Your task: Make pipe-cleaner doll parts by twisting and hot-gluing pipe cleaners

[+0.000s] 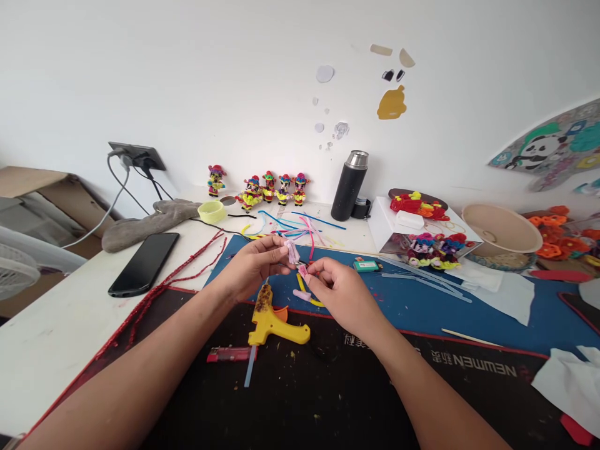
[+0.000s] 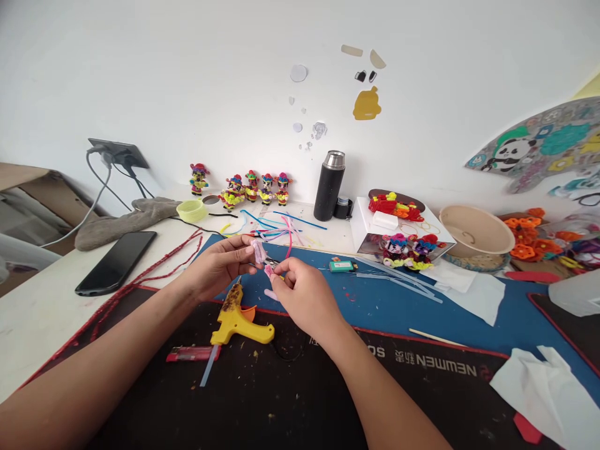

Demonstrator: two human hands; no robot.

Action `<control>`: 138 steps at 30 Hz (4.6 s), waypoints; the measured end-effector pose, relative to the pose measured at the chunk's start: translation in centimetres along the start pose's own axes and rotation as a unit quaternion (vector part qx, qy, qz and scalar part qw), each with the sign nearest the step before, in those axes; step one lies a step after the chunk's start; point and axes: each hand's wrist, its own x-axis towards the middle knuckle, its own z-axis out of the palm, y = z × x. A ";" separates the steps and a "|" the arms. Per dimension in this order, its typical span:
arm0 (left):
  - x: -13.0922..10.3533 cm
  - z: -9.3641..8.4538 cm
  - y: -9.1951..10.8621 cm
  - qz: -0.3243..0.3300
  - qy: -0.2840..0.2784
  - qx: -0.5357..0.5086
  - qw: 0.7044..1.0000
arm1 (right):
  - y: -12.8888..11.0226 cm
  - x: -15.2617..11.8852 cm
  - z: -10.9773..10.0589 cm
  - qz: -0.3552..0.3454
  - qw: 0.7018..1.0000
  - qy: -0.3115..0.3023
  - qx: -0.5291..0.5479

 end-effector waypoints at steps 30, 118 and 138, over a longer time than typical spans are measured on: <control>-0.3 -0.1 0.0 -0.067 -0.042 -0.108 0.991 | -0.9 0.0 0.6 0.075 0.976 -0.076 0.190; -0.8 1.2 -0.7 0.031 -0.054 0.141 0.988 | -0.4 -0.4 0.5 -0.080 0.980 0.138 -0.123; -0.7 0.5 -0.5 0.040 -0.077 0.153 0.984 | -0.5 -0.2 0.4 -0.005 0.998 0.067 0.007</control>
